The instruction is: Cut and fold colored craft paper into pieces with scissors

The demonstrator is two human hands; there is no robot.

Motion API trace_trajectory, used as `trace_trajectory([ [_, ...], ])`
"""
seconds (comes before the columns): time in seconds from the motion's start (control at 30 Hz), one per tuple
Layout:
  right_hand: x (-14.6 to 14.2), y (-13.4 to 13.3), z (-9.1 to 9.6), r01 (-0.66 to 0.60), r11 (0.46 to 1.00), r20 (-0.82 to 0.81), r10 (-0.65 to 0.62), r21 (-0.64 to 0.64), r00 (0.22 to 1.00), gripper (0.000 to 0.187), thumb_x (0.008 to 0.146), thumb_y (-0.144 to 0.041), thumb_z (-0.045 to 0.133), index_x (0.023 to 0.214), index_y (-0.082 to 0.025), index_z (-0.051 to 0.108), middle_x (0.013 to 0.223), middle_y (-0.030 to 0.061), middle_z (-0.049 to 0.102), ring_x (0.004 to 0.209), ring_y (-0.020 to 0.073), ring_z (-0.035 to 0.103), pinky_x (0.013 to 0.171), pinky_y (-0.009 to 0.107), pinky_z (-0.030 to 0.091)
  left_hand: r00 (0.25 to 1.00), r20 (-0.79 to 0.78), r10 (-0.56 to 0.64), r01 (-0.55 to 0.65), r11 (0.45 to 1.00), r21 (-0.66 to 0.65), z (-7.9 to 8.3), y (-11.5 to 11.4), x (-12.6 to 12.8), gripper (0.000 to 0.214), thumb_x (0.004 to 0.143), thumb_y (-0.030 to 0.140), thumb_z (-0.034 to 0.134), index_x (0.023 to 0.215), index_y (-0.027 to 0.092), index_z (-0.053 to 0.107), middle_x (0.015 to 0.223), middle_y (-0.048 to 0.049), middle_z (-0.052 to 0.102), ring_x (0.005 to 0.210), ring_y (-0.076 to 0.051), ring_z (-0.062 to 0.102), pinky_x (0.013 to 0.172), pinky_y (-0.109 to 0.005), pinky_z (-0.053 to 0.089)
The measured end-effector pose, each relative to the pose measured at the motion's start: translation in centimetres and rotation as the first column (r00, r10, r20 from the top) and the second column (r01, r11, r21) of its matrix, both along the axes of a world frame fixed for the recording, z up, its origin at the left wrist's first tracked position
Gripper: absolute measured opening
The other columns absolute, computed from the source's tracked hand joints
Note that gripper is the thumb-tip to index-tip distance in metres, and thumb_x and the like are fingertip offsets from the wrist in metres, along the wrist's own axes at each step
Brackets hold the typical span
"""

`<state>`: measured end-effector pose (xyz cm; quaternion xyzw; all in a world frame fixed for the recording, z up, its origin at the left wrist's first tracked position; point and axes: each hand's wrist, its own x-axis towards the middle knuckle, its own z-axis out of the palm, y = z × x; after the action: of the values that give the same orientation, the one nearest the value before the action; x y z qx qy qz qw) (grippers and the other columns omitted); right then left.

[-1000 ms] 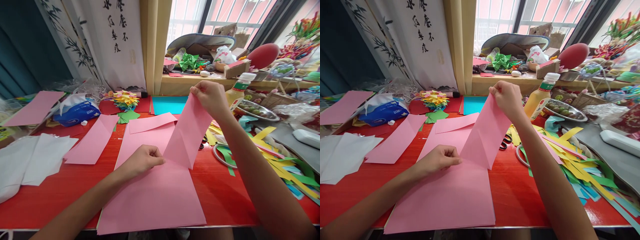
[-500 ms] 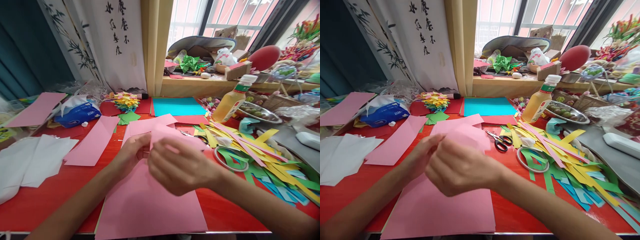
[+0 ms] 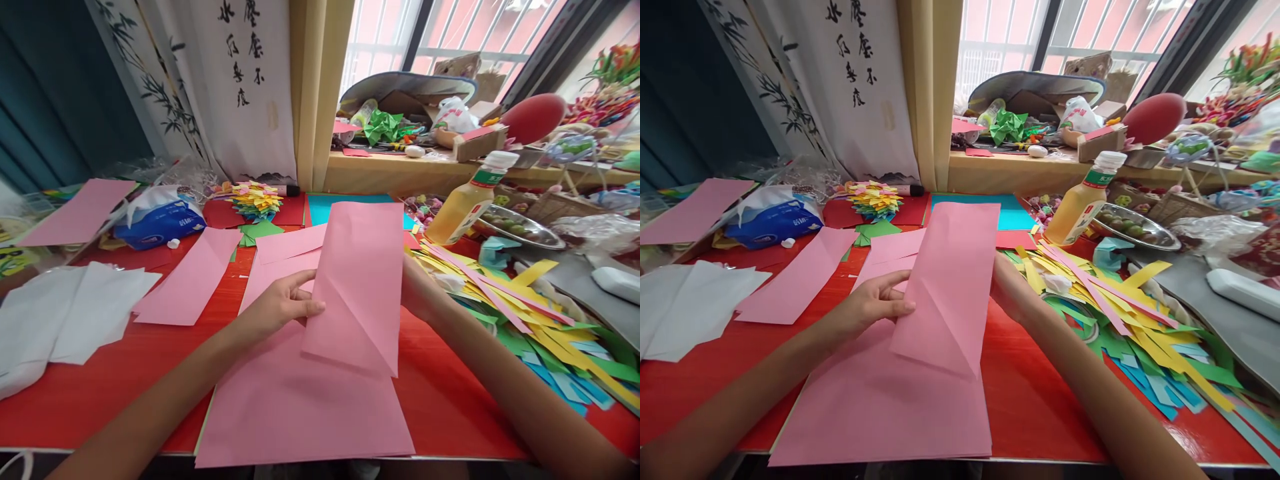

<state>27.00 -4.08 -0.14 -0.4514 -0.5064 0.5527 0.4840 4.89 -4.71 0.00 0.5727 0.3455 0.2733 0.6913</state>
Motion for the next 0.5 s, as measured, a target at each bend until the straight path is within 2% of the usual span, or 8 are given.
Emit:
trace_trajectory([
  [0.07, -0.2, -0.2, -0.3, 0.104, 0.994, -0.038, -0.105, -0.019, 0.994, 0.017, 0.072, -0.035, 0.061, 0.082, -0.022, 0.064, 0.085, 0.0014, 0.066, 0.073, 0.0173, 0.060, 0.055, 0.024, 0.045, 0.998, -0.054, -0.013, 0.012, 0.999, -0.030, -0.2, 0.0, 0.1, 0.053, 0.072, 0.022, 0.061, 0.123, 0.022, 0.046, 0.066, 0.0013, 0.064, 0.062, -0.013, 0.060, 0.058, -0.023, 0.044],
  [0.17, -0.2, -0.2, -0.7, 0.101, 0.991, -0.161, -0.114, -0.090, 0.980, 0.033, 0.078, -0.049, 0.049, 0.087, -0.022, 0.064, 0.087, 0.0031, 0.066, 0.076, 0.0179, 0.060, 0.059, 0.026, 0.046, 0.997, -0.080, 0.014, -0.018, 0.998, -0.054, -0.3, 0.1, 0.3, 0.050, 0.072, 0.020, 0.061, 0.120, 0.019, 0.048, 0.070, -0.0004, 0.066, 0.067, -0.014, 0.061, 0.060, -0.024, 0.045],
  [0.23, -0.1, -0.2, -1.0, 0.117, 0.989, -0.200, -0.133, -0.089, 0.971, 0.039, 0.079, -0.054, 0.044, 0.088, -0.022, 0.063, 0.088, 0.0038, 0.066, 0.076, 0.0180, 0.061, 0.060, 0.026, 0.046, 0.997, -0.073, -0.017, 0.012, 0.997, -0.081, -0.5, 0.1, 0.4, 0.047, 0.072, 0.020, 0.061, 0.117, 0.019, 0.050, 0.072, -0.0012, 0.066, 0.069, -0.015, 0.062, 0.062, -0.024, 0.045],
  [0.33, -0.3, -0.3, -1.6, 0.177, 0.983, -0.153, -0.183, -0.055, 0.971, 0.024, 0.075, -0.042, 0.058, 0.086, -0.021, 0.063, 0.084, 0.0023, 0.066, 0.071, 0.0159, 0.060, 0.057, 0.024, 0.045, 0.993, -0.063, -0.095, 0.088, 0.991, -0.105, -0.9, 0.2, 0.4, 0.038, 0.074, 0.024, 0.060, 0.111, 0.018, 0.056, 0.081, -0.0042, 0.068, 0.074, -0.017, 0.063, 0.065, -0.027, 0.047],
  [0.4, -0.7, -0.4, -2.0, 0.120, 0.990, -0.121, -0.128, -0.067, 0.984, 0.021, 0.074, -0.035, 0.061, 0.089, -0.020, 0.063, 0.084, 0.0028, 0.066, 0.070, 0.0159, 0.060, 0.059, 0.025, 0.045, 0.994, -0.075, -0.076, 0.071, 0.995, -0.072, -1.2, 0.3, 0.5, 0.032, 0.074, 0.029, 0.060, 0.104, 0.016, 0.061, 0.087, -0.0066, 0.068, 0.078, -0.019, 0.063, 0.068, -0.029, 0.048],
  [0.5, -1.3, -0.6, -2.5, -0.020, 0.995, -0.104, 0.010, -0.095, 0.995, 0.023, 0.076, -0.033, 0.060, 0.094, -0.019, 0.062, 0.086, 0.0042, 0.066, 0.071, 0.0161, 0.061, 0.061, 0.027, 0.046, 0.994, -0.097, 0.060, -0.059, 0.998, 0.007, -1.2, 0.6, 0.4, 0.029, 0.073, 0.033, 0.060, 0.096, 0.015, 0.065, 0.091, -0.0072, 0.068, 0.080, -0.019, 0.063, 0.072, -0.030, 0.048],
])
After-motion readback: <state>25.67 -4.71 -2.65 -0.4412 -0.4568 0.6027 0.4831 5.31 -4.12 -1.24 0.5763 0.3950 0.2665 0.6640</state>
